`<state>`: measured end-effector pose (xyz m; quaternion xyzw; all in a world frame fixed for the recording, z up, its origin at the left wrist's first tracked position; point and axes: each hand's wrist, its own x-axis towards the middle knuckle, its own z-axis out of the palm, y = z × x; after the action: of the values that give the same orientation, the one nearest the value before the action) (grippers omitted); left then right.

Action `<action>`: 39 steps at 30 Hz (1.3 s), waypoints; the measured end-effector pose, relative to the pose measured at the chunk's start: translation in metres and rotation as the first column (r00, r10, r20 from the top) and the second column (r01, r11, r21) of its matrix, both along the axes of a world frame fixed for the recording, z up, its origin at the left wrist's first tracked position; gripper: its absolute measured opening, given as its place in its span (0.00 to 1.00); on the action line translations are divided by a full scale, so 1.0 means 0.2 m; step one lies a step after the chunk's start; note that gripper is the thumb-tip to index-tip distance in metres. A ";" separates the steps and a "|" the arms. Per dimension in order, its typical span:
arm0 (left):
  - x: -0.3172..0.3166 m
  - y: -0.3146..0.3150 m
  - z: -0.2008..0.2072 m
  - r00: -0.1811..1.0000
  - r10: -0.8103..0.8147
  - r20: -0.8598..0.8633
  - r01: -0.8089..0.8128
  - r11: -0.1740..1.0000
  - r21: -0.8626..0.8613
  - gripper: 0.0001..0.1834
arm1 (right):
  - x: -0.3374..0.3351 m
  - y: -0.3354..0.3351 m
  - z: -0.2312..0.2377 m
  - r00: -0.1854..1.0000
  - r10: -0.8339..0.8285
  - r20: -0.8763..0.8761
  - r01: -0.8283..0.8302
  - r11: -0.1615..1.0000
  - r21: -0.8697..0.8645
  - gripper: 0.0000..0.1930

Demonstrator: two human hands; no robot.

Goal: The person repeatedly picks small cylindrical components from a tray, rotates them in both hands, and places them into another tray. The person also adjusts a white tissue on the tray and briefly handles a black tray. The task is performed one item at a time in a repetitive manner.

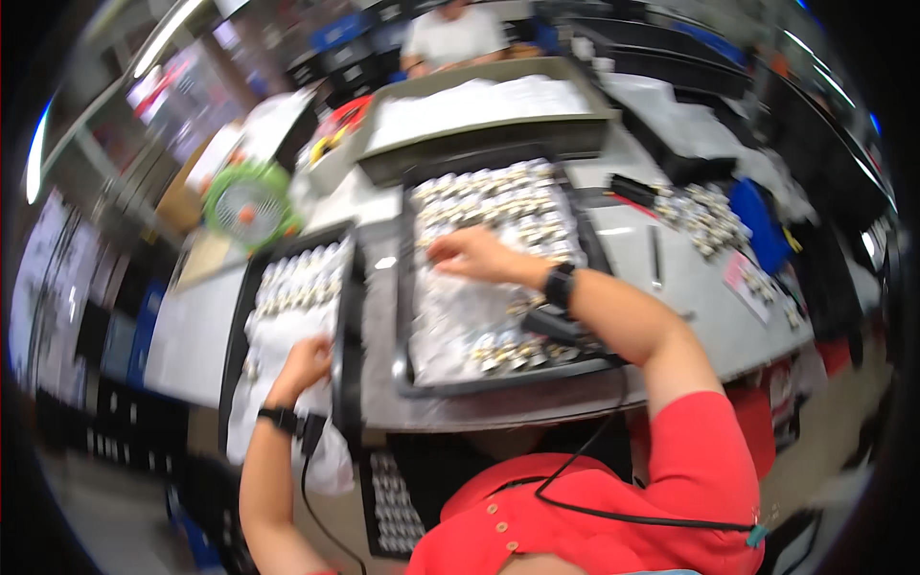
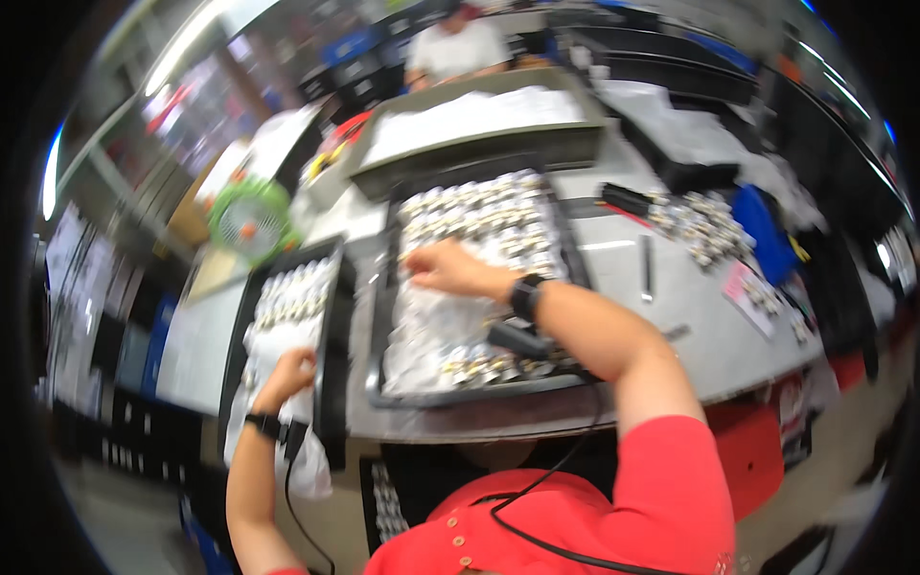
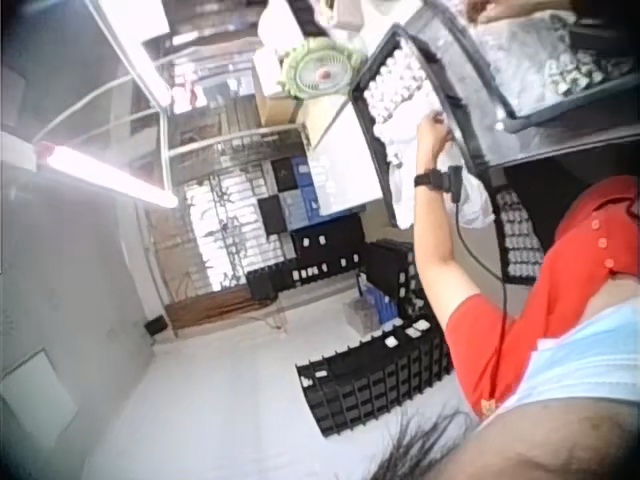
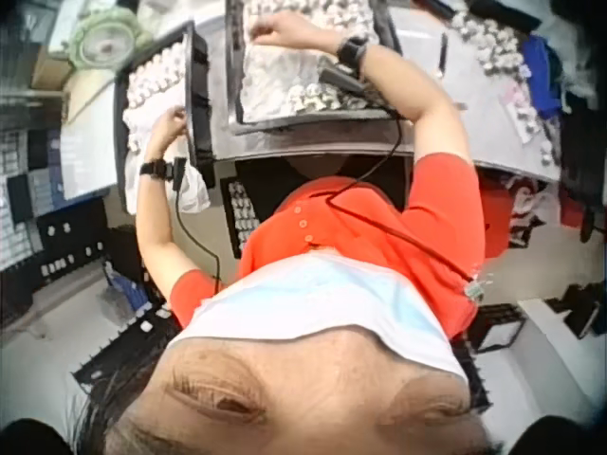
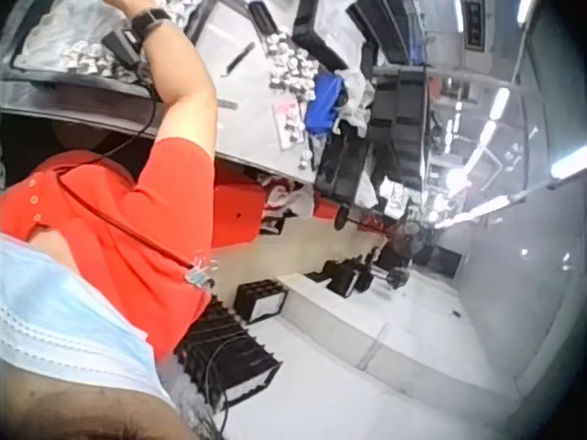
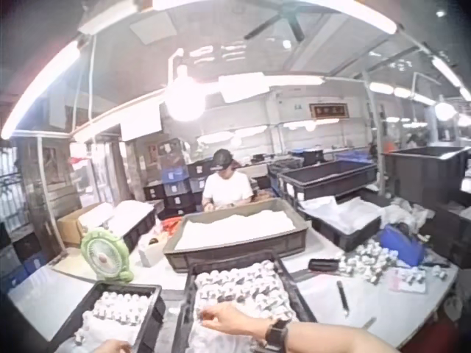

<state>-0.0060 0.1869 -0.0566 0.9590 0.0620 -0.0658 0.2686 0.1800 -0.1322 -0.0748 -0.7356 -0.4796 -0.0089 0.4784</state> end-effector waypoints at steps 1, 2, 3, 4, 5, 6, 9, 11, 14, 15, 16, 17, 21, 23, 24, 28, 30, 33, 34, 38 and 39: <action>-0.02 0.01 0.01 0.995 0.071 -0.071 -0.073 0.997 -0.027 0.06 | 0.00 0.03 -0.02 0.999 0.008 -0.042 -0.007 0.999 0.031 0.13; -0.01 0.01 0.01 0.989 0.118 -0.088 -0.123 0.991 -0.054 0.11 | -0.03 0.01 0.03 0.999 -0.006 -0.042 0.006 1.000 0.001 0.13; 0.04 -0.01 0.00 0.996 0.066 -0.068 -0.070 0.996 -0.063 0.13 | -0.03 -0.03 0.03 0.998 -0.029 -0.058 0.030 0.999 0.012 0.13; 0.03 0.01 -0.01 0.998 0.049 -0.050 -0.053 0.996 -0.066 0.15 | -0.03 -0.03 0.03 0.999 -0.020 -0.032 0.020 1.000 0.005 0.13; 0.03 0.03 -0.02 0.997 0.049 -0.059 -0.052 0.997 -0.055 0.16 | -0.04 -0.05 0.05 0.999 -0.026 -0.035 0.026 1.000 0.000 0.13; 0.05 0.03 -0.01 0.997 0.050 -0.064 -0.053 0.998 -0.044 0.17 | -0.03 -0.05 0.04 0.999 -0.030 -0.025 0.030 1.000 0.005 0.13; 0.04 0.05 0.05 0.998 0.007 -0.057 -0.002 0.996 0.094 0.19 | -0.03 -0.06 0.06 0.998 -0.044 -0.035 0.043 0.999 -0.014 0.13; 0.01 -0.01 0.14 0.996 0.023 0.085 -0.030 0.996 0.088 0.21 | -0.02 -0.05 0.06 0.998 -0.054 -0.009 0.054 0.998 -0.019 0.12; -0.06 -0.19 0.37 0.929 -0.001 0.371 -0.012 0.999 0.032 0.24 | -0.03 -0.06 0.07 0.998 -0.060 -0.001 0.060 0.997 -0.041 0.12; -0.09 -0.34 0.47 0.921 0.019 0.388 -0.024 1.000 0.008 0.24 | -0.03 -0.06 0.05 0.998 -0.069 0.015 0.069 0.997 -0.035 0.12; -0.12 -0.46 0.56 0.912 0.042 0.408 -0.039 0.999 -0.015 0.23 | -0.03 -0.07 0.05 0.997 -0.070 0.013 0.070 0.996 -0.046 0.12; -0.16 -0.54 0.61 0.916 -0.012 0.401 0.026 0.999 -0.028 0.23 | -0.02 -0.07 0.04 0.998 -0.069 0.015 0.069 0.996 -0.055 0.12; -0.22 -0.77 0.67 0.920 -0.220 0.324 0.259 0.962 -0.083 0.23 | -0.02 -0.08 0.04 0.996 -0.082 0.028 0.084 0.993 -0.081 0.12; -0.20 -0.86 0.64 0.906 -0.309 0.289 0.355 0.926 -0.124 0.21 | -0.01 -0.08 0.04 0.994 -0.090 0.058 0.096 0.990 -0.102 0.13; -0.18 -0.89 0.62 0.897 -0.343 0.278 0.388 0.913 -0.127 0.20 | 0.00 -0.08 0.04 0.993 -0.096 0.069 0.102 0.989 -0.104 0.13; -0.06 -0.88 0.42 0.960 -0.260 0.098 0.277 0.858 -0.433 0.18 | 0.01 -0.07 0.03 0.990 -0.094 0.104 0.104 0.990 -0.099 0.13; 0.00 -0.90 0.31 0.963 -0.262 0.064 0.254 0.802 -0.540 0.18 | 0.02 -0.07 0.03 0.993 -0.092 0.073 0.096 0.993 -0.065 0.13; 0.02 -0.93 0.20 0.919 -0.372 -0.130 0.258 0.817 -0.515 0.16 | 0.04 -0.10 0.12 0.997 -0.060 -0.039 0.063 0.995 0.082 0.11; 0.03 -0.93 0.19 0.893 -0.397 -0.213 0.291 0.869 -0.401 0.16 | 0.06 -0.13 0.19 0.996 -0.058 -0.064 0.071 0.971 0.226 0.10; 0.04 -0.96 0.16 0.910 -0.413 -0.048 0.352 0.828 -0.437 0.15 | 0.22 -0.48 0.56 0.925 -0.353 -0.144 0.378 0.804 0.459 0.12; 0.03 -0.95 0.13 0.925 -0.379 -0.011 0.335 0.830 -0.445 0.15 | 0.21 -0.62 0.69 0.911 -0.349 -0.218 0.411 0.784 0.465 0.11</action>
<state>0.0002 -0.0024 -0.0299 0.8646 -0.1215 -0.1742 0.4554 0.2226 -0.2566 0.0635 -0.6662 -0.2726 -0.1852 0.6690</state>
